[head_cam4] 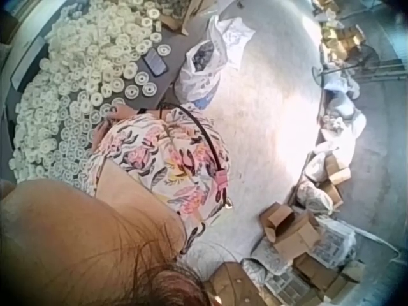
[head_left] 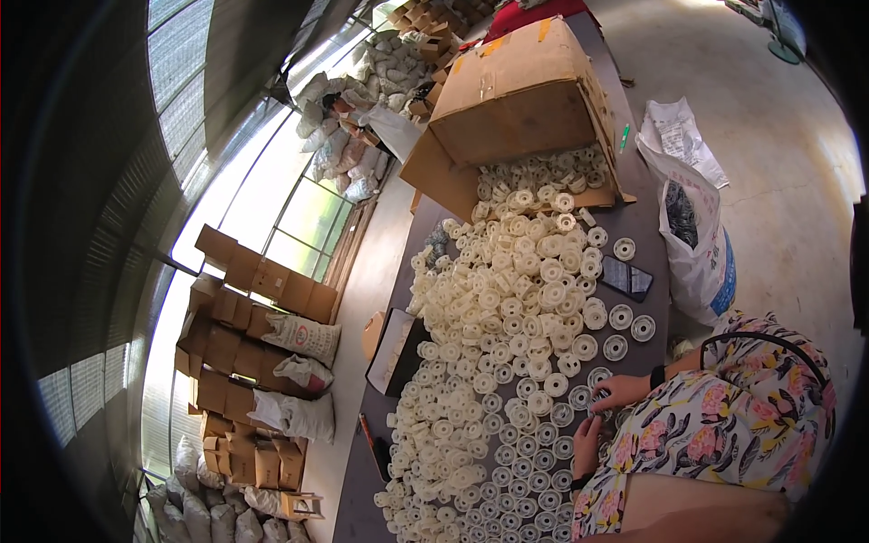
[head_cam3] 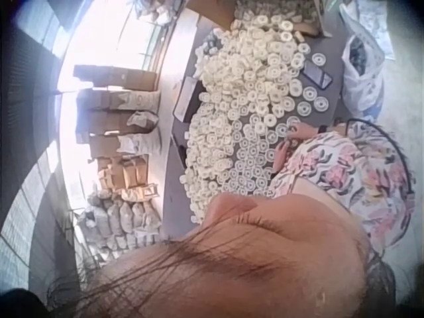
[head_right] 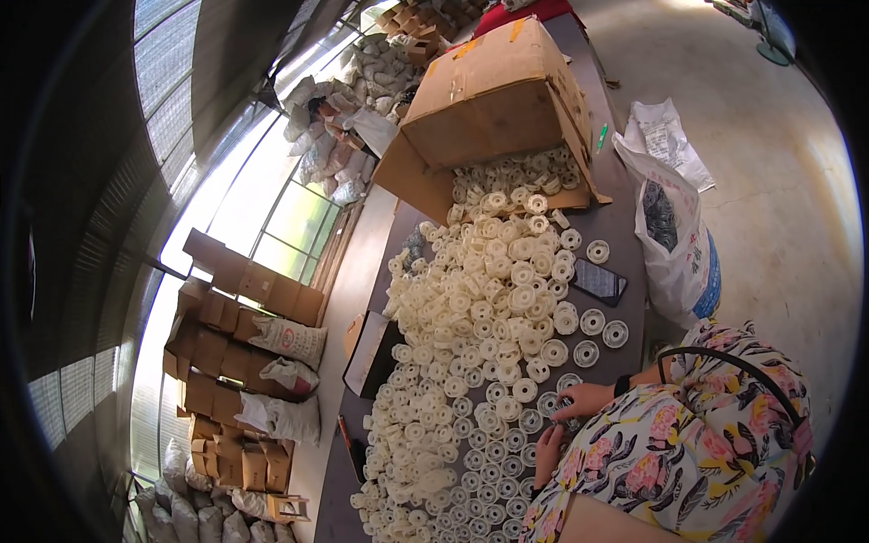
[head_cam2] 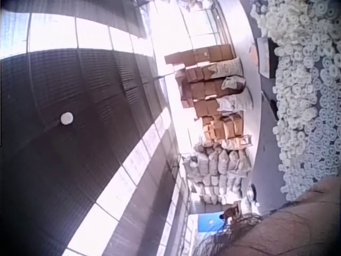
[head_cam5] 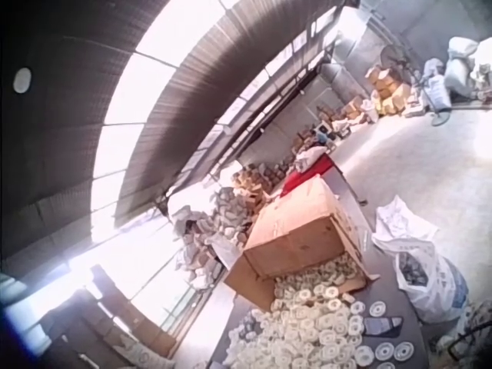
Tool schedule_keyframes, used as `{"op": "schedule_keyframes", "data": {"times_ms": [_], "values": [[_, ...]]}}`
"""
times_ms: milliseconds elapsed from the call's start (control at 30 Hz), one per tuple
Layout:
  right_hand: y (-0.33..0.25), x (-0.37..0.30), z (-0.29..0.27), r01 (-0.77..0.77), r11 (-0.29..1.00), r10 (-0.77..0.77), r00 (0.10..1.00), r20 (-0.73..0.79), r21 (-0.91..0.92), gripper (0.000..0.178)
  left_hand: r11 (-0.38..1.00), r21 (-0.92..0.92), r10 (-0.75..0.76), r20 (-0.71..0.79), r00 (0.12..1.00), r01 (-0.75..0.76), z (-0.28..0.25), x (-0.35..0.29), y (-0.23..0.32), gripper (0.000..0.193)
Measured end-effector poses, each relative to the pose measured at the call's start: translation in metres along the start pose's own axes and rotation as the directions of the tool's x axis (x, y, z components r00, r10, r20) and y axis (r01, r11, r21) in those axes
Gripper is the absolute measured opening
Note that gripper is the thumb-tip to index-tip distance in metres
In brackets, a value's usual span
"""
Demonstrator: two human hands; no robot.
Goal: Sorting white circular plastic components on a workshop table.
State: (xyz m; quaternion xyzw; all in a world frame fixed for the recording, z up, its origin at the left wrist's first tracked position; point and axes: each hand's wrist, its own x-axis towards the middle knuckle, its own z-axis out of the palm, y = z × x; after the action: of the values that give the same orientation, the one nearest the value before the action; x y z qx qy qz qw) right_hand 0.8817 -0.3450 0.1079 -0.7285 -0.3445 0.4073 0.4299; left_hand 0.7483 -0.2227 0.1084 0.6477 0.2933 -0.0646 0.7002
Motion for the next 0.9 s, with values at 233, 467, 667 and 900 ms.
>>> {"op": "schedule_keyframes", "data": {"times_ms": [233, 467, 667, 900], "values": [[-0.011, -0.005, -0.003, 0.015, 0.998, -0.021, 0.996, 0.092, 0.064, 0.067, 1.000, 0.011, 0.008, 0.017, 1.000, -0.008, -0.005, 0.000, -0.001, 0.034], [-0.007, -0.001, -0.002, 0.083, 0.996, -0.084, 0.994, 0.074, 0.016, 0.064, 1.000, 0.012, 0.014, 0.030, 0.999, -0.015, -0.004, -0.003, -0.003, 0.034], [-0.016, -0.008, -0.007, 0.066, 0.996, -0.072, 0.994, -0.082, -0.065, 0.062, 0.999, 0.021, 0.027, 0.053, 0.998, -0.029, -0.004, -0.003, -0.002, 0.033], [-0.005, -0.001, -0.002, 0.119, 0.991, -0.124, 0.988, -0.096, -0.054, 0.061, 0.999, 0.021, 0.039, 0.068, 0.997, -0.041, -0.008, 0.001, -0.005, 0.033]]}}
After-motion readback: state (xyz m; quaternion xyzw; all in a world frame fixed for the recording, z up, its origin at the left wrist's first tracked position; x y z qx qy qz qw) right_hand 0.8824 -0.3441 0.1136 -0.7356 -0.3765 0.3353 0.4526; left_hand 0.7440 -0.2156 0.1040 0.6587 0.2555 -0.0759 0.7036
